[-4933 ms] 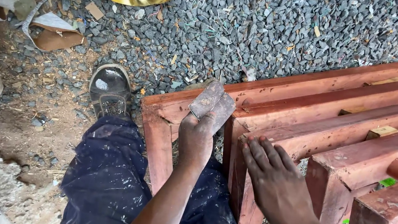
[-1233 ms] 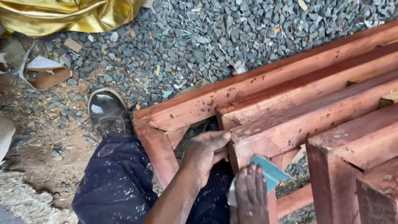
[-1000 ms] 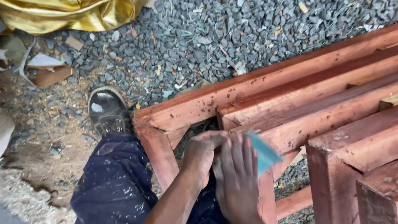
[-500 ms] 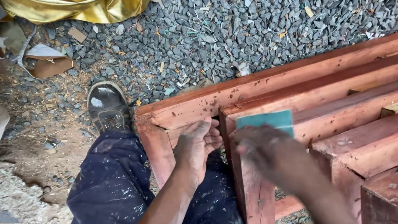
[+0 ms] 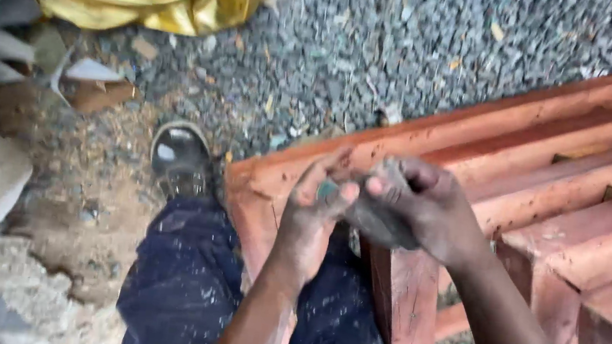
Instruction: The person sands the surface of a reddish-brown wooden frame using a sanding block. They work on the top edge and corners, occasionally adjusting the sanding block and their grip to reach different areas.
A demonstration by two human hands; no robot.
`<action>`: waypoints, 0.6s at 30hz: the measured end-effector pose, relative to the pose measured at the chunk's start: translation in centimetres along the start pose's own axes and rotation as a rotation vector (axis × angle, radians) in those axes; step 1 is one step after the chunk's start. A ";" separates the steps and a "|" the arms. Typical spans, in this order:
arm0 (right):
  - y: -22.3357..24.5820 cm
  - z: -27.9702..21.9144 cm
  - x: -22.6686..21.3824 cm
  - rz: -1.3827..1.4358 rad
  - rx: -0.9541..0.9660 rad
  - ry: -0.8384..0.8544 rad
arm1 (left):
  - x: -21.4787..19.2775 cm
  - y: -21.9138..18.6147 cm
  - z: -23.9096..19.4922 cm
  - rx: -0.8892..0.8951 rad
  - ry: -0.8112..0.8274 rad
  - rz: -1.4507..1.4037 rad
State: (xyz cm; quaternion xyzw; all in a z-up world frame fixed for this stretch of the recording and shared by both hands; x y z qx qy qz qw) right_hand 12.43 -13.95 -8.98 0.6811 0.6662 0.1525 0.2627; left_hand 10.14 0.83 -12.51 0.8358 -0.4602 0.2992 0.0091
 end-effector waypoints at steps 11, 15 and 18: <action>4.8 -3.1 -3.8 -0.598 -0.482 -0.444 | -2.1 -0.4 0.2 -0.030 -0.217 0.701; 1.9 -3.6 -5.9 -0.728 -0.532 -0.590 | -4.2 5.8 -1.1 -0.409 -0.107 1.047; -1.5 -3.4 -5.0 -0.857 -0.569 -0.629 | -4.9 10.7 -1.5 -0.429 -0.270 0.306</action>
Point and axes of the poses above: each hand's wrist, its own z-axis towards the middle knuckle, its own x-axis out of the palm, y = z × x, the point moved 10 cm from there along z, towards the middle knuckle, and after that the axes turned 1 degree about -y, right-handed, at the moved point
